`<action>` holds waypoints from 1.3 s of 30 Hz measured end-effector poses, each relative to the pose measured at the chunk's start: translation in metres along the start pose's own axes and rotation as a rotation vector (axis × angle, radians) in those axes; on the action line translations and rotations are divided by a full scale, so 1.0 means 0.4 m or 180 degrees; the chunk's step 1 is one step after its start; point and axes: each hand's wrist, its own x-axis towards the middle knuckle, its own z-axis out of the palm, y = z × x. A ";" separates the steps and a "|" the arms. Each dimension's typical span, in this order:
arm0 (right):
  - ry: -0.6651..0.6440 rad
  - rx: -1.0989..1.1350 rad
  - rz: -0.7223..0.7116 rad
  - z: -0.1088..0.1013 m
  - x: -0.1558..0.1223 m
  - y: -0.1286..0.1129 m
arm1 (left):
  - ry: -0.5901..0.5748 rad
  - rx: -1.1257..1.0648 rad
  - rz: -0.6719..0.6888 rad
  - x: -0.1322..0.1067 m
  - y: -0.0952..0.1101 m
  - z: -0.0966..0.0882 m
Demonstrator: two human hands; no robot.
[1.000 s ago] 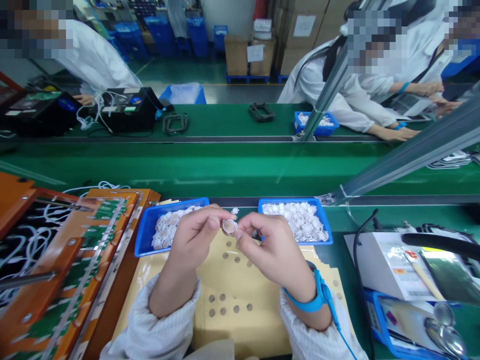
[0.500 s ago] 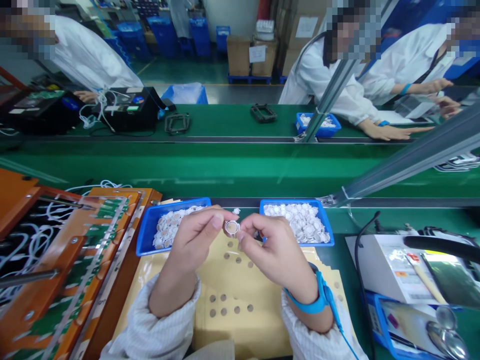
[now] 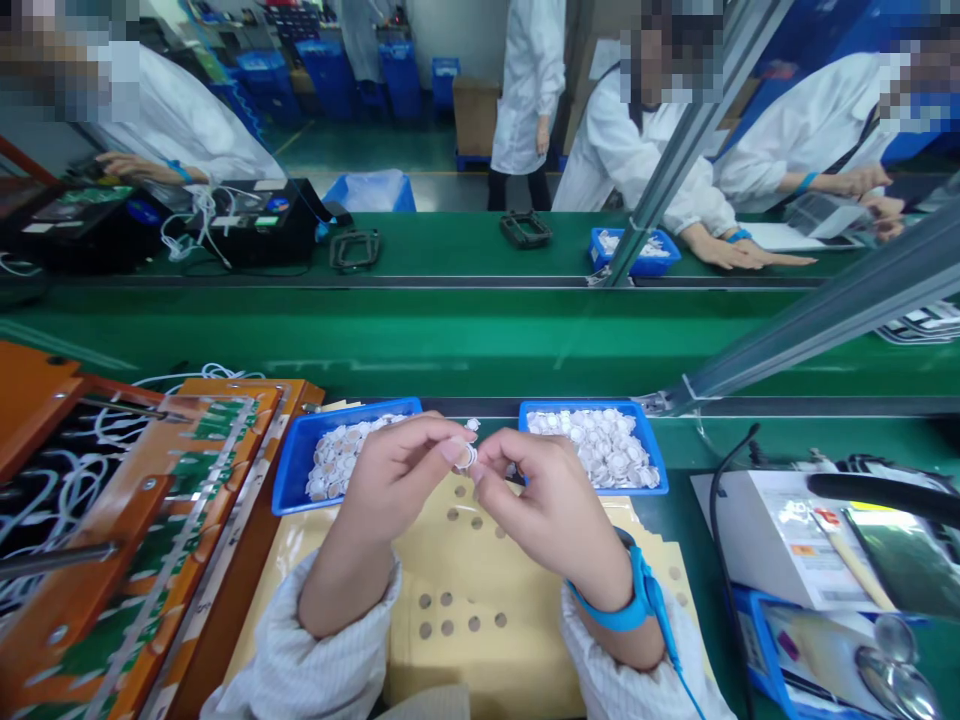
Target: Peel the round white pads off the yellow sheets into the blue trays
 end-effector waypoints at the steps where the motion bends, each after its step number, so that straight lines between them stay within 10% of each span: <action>1: 0.0010 -0.0031 -0.0058 0.001 0.000 -0.001 | 0.0015 0.0010 -0.0033 0.001 0.000 0.002; 28: -0.0170 -0.0519 -0.0608 0.039 0.005 0.002 | 0.0086 0.0153 -0.0207 0.004 -0.013 -0.015; 39: -0.0180 -0.0315 -0.0231 0.009 0.000 0.007 | 0.2239 0.0196 0.0216 -0.002 -0.046 -0.176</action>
